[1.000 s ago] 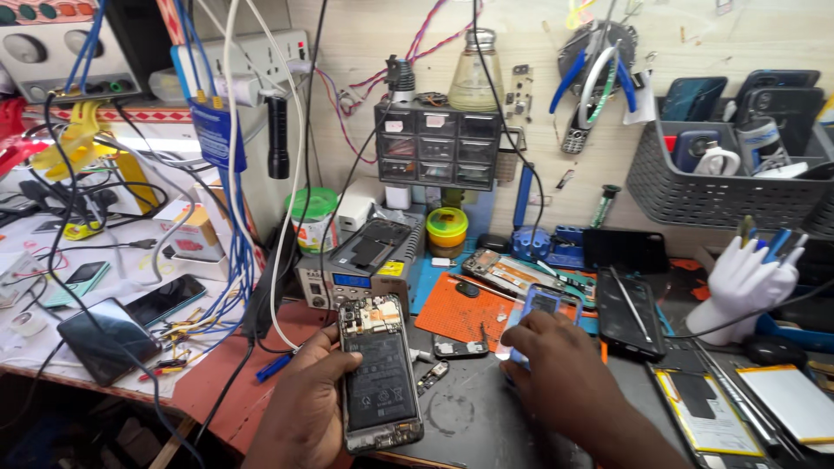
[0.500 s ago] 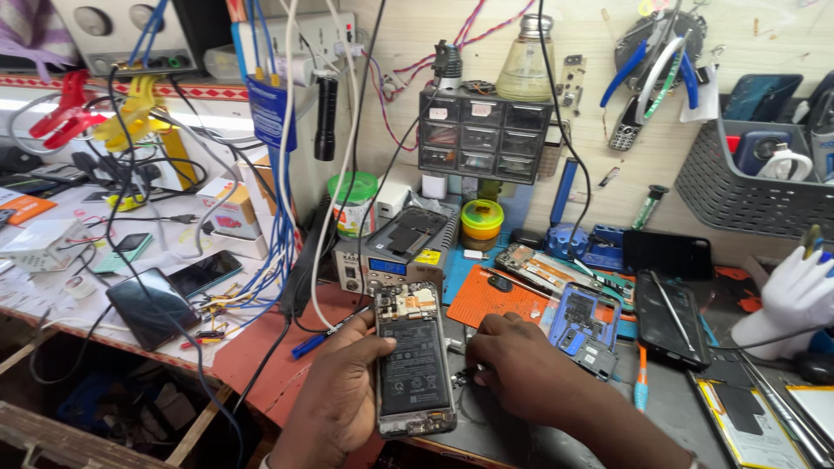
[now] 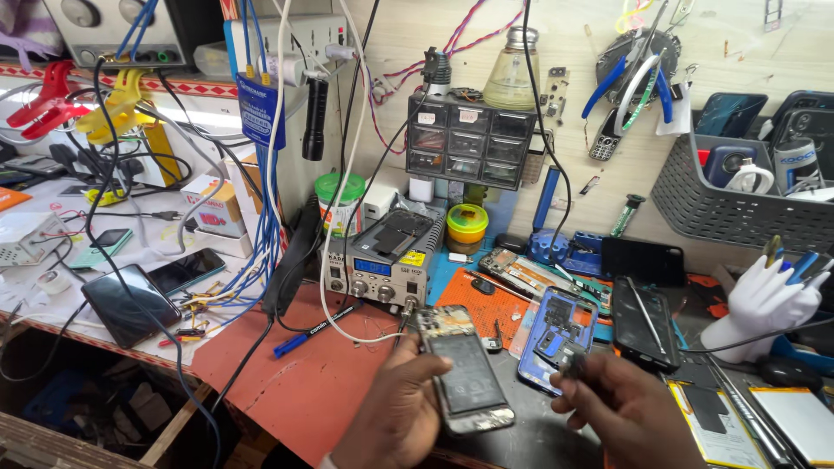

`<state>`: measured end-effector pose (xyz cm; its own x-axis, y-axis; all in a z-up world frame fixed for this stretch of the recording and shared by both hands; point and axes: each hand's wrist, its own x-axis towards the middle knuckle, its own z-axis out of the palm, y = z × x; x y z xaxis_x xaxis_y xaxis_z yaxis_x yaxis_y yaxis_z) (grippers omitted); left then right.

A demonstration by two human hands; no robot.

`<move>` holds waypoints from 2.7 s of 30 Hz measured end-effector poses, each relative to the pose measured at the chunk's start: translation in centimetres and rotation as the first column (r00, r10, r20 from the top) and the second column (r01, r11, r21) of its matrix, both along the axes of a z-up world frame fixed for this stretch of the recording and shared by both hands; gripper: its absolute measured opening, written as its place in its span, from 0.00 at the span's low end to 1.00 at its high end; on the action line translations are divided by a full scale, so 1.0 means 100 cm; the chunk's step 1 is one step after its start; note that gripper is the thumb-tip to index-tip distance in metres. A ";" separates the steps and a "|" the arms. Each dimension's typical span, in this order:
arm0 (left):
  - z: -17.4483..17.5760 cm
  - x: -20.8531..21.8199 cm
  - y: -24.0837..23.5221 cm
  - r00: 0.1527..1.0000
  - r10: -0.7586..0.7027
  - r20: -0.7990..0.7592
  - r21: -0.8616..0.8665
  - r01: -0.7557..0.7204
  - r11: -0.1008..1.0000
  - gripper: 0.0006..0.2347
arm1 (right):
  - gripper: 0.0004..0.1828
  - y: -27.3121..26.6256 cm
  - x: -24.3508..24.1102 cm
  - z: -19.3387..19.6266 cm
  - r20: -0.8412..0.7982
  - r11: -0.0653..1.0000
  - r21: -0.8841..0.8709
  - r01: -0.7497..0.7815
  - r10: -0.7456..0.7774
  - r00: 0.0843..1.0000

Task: The person uses a screwdriver to remove screws from a disassembled mobile phone, then picks up a blue plastic phone frame and aligns it with the phone's internal components. The person continues to manipulate the frame and phone parts on a cluttered workbench.

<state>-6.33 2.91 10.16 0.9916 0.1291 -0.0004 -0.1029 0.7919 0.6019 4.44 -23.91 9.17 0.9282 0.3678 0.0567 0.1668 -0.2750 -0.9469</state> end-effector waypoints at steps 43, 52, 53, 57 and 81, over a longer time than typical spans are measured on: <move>-0.004 -0.003 -0.033 0.987 0.044 0.152 0.114 -0.061 0.992 0.41 | 0.21 0.057 -0.044 0.005 -0.300 0.988 -0.090 -0.126 0.093 0.949; -0.003 -0.003 -0.028 0.996 0.052 0.067 0.054 -0.055 0.997 0.41 | 0.43 0.079 -0.073 0.030 0.158 0.757 -0.622 0.198 -0.127 0.979; -0.001 -0.004 -0.027 0.998 0.045 0.037 0.044 -0.046 0.998 0.41 | 0.48 0.080 -0.073 0.032 0.243 0.692 -0.674 0.258 -0.122 0.962; 0.003 -0.006 -0.026 0.999 0.050 -0.005 -0.015 -0.050 0.999 0.39 | 0.57 0.073 -0.063 0.025 0.175 0.811 -0.551 0.198 -0.120 0.977; -0.016 -0.009 -0.015 0.985 -0.141 0.101 0.611 0.051 0.790 0.33 | 0.19 0.041 -0.031 -0.025 -0.432 0.962 0.273 0.010 0.113 0.895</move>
<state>-7.27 1.39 8.56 0.9833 -0.0377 0.1783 -0.1607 0.2817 0.9460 1.32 -19.83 6.62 0.8596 0.4444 -0.2523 -0.2766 -0.0106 -0.9609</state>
